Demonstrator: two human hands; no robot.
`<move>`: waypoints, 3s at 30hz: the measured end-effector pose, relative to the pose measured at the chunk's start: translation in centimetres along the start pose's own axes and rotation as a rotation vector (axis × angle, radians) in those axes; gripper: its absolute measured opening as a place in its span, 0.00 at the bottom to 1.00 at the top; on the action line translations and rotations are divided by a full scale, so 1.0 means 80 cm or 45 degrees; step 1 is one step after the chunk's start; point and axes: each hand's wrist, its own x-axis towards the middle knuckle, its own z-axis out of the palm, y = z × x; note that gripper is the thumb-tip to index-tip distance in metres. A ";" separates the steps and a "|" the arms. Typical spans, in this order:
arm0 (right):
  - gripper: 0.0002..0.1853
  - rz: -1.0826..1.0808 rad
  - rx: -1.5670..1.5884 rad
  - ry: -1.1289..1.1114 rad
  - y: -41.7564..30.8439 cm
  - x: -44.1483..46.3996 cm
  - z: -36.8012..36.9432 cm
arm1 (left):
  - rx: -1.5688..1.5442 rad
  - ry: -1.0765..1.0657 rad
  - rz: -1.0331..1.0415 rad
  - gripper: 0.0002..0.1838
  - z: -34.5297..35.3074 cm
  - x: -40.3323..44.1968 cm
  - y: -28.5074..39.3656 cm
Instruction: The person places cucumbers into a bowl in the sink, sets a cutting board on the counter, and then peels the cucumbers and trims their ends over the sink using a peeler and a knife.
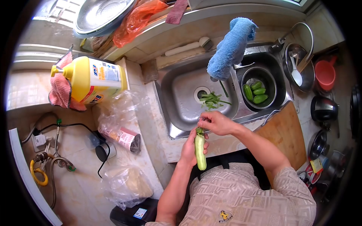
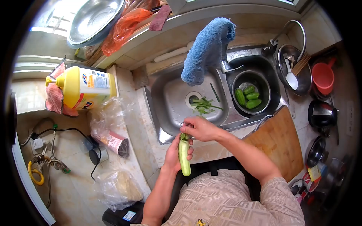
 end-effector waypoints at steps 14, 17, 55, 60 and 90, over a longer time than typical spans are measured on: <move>0.12 -0.026 0.068 0.055 -0.001 -0.002 0.010 | 0.146 0.123 0.001 0.21 -0.003 0.004 -0.005; 0.12 -0.046 -0.029 0.016 0.001 0.002 0.001 | 0.125 0.142 0.006 0.20 -0.003 0.002 -0.006; 0.12 -0.025 0.148 -0.055 0.026 -0.001 0.019 | 0.114 0.135 0.026 0.20 -0.020 0.010 -0.006; 0.11 0.156 0.273 0.387 0.043 0.026 -0.014 | 0.213 0.060 -0.004 0.21 -0.025 -0.002 -0.006; 0.14 0.118 0.373 -0.037 -0.013 -0.005 0.013 | 0.407 -0.062 0.127 0.18 -0.014 -0.002 0.006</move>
